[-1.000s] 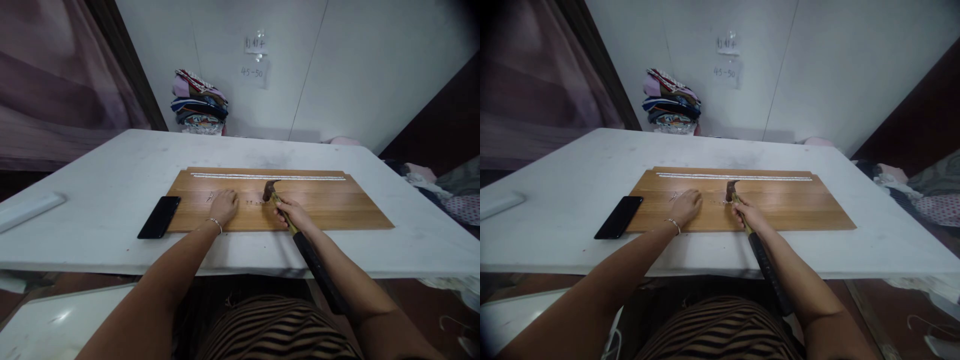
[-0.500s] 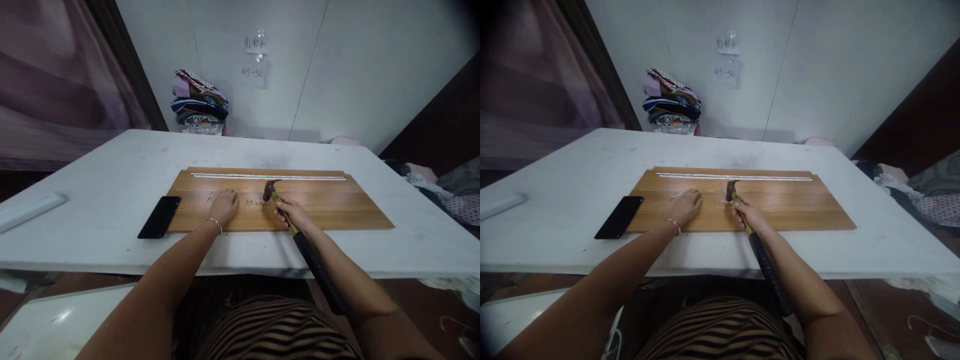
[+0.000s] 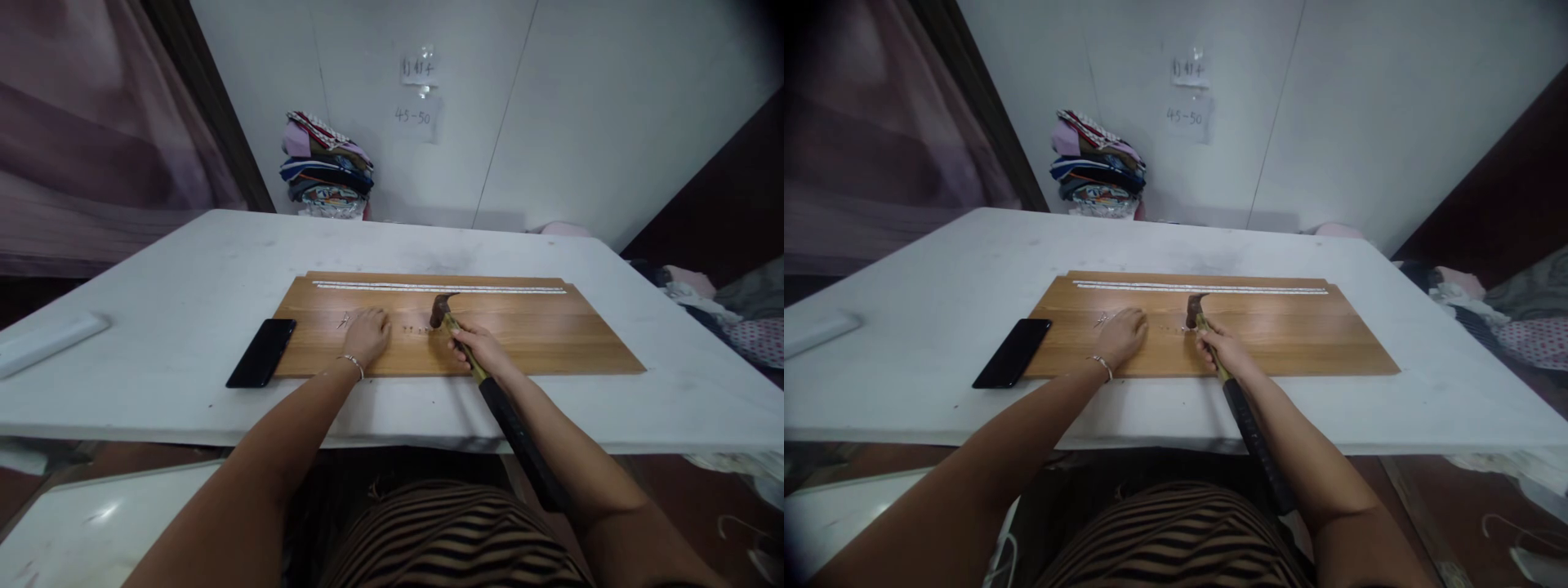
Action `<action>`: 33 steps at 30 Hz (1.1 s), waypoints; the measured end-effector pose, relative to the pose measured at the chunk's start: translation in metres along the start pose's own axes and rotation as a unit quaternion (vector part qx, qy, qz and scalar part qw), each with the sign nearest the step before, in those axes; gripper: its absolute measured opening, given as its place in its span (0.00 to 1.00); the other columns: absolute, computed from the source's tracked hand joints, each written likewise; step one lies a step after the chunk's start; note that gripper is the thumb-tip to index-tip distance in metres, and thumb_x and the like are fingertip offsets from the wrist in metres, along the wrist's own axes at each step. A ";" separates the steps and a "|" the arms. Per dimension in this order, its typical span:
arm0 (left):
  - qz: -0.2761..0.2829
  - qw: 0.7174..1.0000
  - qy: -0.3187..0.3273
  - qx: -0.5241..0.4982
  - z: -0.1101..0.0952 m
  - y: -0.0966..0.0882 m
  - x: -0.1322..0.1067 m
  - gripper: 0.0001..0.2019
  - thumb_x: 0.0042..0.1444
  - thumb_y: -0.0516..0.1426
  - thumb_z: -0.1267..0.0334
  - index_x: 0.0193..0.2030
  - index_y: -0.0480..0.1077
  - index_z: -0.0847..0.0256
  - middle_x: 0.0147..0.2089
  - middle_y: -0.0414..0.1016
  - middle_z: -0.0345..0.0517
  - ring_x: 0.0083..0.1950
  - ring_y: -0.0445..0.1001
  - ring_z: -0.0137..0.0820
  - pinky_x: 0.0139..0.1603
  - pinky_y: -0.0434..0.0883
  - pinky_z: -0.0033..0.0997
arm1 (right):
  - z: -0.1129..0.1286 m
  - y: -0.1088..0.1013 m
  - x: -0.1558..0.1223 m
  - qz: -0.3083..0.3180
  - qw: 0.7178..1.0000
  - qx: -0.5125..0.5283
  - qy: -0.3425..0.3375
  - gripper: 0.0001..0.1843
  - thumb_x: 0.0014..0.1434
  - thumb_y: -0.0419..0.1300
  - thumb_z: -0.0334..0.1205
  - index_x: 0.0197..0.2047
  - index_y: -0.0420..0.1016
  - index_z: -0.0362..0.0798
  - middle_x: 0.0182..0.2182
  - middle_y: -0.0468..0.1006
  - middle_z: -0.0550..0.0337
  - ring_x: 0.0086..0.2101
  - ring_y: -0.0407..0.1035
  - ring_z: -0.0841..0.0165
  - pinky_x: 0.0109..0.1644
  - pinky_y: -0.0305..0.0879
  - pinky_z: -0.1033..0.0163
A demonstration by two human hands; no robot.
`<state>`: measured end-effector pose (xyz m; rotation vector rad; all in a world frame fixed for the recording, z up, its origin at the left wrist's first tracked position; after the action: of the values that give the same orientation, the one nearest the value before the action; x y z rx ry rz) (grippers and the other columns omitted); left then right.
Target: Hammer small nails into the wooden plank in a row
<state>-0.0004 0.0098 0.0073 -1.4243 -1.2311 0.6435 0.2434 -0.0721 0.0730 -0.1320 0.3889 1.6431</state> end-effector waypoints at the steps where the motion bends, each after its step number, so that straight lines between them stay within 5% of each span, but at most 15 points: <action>1: -0.001 1.000 0.001 0.000 0.000 0.000 0.000 0.10 0.66 0.52 0.65 0.45 0.75 0.59 0.53 0.79 0.54 0.58 0.74 0.41 0.64 0.68 0.41 | 0.001 0.000 0.000 0.002 1.000 0.001 0.000 0.20 0.46 0.69 0.47 0.39 0.69 0.50 0.23 0.72 0.69 0.17 0.58 0.76 0.16 0.50 0.71; 33: 0.000 1.000 0.000 -0.004 0.000 -0.001 0.000 0.11 0.66 0.52 0.65 0.45 0.75 0.60 0.53 0.79 0.55 0.58 0.74 0.42 0.64 0.69 0.42 | 0.000 0.001 0.000 -0.005 1.000 -0.005 0.003 0.18 0.47 0.67 0.46 0.39 0.69 0.51 0.23 0.71 0.69 0.17 0.57 0.76 0.16 0.51 0.71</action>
<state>-0.0006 0.0091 0.0085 -1.4319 -1.2347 0.6399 0.2422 -0.0720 0.0728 -0.1464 0.3838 1.6362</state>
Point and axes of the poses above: each hand's wrist, its own x-axis towards the middle knuckle, its own y-axis out of the palm, z = x × y, the point moved 1 cm from there along x, towards the middle knuckle
